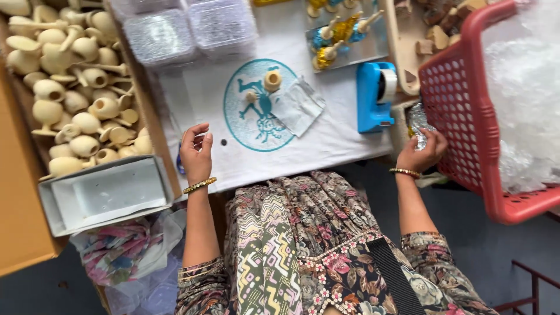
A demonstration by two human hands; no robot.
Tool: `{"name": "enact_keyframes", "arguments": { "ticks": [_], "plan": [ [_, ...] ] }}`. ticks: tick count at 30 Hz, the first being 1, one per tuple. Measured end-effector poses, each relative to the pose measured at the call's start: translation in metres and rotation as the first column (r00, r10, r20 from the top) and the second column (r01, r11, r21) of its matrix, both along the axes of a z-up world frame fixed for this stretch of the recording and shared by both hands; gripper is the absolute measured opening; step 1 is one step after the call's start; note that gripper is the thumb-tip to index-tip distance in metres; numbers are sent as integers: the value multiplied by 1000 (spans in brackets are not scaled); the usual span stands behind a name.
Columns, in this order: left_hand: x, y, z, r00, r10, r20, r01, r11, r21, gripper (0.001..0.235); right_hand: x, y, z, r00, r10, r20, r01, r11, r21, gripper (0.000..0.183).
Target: The person wraps small wooden figurines with gold and silver foil. They use a tape dispenser to secure the foil around the figurines and place the finished items into a clear plastic tray.
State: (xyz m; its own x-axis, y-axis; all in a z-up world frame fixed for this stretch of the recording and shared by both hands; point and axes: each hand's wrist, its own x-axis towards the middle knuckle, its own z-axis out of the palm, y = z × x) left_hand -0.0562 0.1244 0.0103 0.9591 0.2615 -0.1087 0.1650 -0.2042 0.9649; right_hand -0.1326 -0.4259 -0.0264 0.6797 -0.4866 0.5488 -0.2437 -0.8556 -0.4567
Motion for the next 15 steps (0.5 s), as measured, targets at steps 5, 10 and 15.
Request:
{"name": "enact_keyframes", "arguments": {
  "ticks": [5,10,15],
  "plan": [
    [18,-62,30,989,-141,50,137,988,72,21,-50,-19,-30,968,-203,-149,211,977,40,39],
    [27,-121,39,959,-273,79,262,956,128,21,-67,-38,-58,890,-251,-381,312,944,106,69],
    [25,-161,30,903,-428,41,414,891,184,21,-63,-44,-76,899,-210,-384,296,938,179,77]
  ]
}}
